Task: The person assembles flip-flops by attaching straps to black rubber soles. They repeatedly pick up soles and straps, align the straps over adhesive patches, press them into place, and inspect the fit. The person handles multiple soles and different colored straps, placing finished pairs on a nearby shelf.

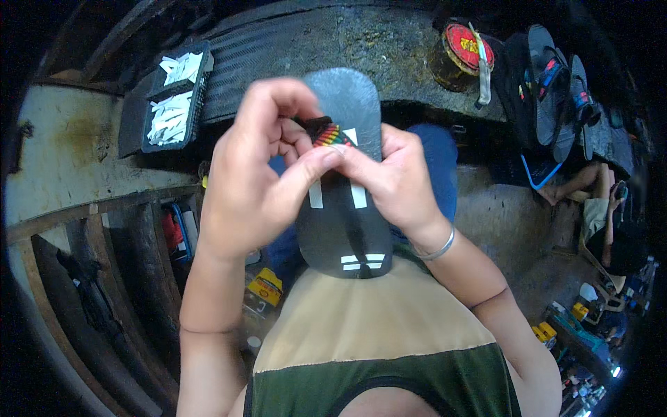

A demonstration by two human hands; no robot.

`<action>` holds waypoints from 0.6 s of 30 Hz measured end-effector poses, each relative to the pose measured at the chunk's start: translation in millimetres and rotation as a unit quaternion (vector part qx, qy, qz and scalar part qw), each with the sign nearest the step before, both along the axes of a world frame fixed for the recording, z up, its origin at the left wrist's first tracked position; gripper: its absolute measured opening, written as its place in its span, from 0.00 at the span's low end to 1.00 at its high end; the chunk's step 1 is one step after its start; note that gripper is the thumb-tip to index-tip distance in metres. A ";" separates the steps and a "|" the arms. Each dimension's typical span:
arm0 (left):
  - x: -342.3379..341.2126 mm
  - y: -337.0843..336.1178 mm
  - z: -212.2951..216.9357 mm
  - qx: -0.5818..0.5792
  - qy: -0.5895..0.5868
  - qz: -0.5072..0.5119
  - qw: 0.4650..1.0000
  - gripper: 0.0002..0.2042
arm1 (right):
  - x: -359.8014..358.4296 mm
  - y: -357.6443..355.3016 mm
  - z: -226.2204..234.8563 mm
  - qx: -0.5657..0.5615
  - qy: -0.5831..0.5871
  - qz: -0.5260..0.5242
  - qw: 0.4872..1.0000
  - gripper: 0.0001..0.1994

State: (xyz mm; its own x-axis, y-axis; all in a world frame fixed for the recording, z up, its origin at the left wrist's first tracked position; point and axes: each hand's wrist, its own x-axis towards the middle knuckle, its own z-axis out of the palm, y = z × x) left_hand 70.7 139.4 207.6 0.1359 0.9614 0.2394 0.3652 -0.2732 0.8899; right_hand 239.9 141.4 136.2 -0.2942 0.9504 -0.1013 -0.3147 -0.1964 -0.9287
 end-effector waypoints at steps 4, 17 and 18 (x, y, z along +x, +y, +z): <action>-12.6 7.1 -20.7 0.094 0.137 -0.022 0.986 0.09 | -4.3 4.6 -4.6 0.023 -0.028 0.017 0.999 0.05; -85.2 24.2 7.2 -0.100 -0.220 0.073 0.968 0.15 | 10.6 41.0 16.3 0.186 -0.054 0.002 0.981 0.25; -90.5 28.2 17.4 0.005 -0.201 0.086 0.976 0.15 | 24.3 48.2 21.7 0.204 -0.059 -0.073 0.974 0.24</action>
State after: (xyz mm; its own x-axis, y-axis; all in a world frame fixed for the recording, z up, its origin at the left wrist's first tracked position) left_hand -19.8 167.6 225.0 -0.1350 0.9590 0.2494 0.0279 -0.2479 0.9684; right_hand 264.2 189.6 157.9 -0.1628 0.9492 0.2693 -0.1984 0.2359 -0.9513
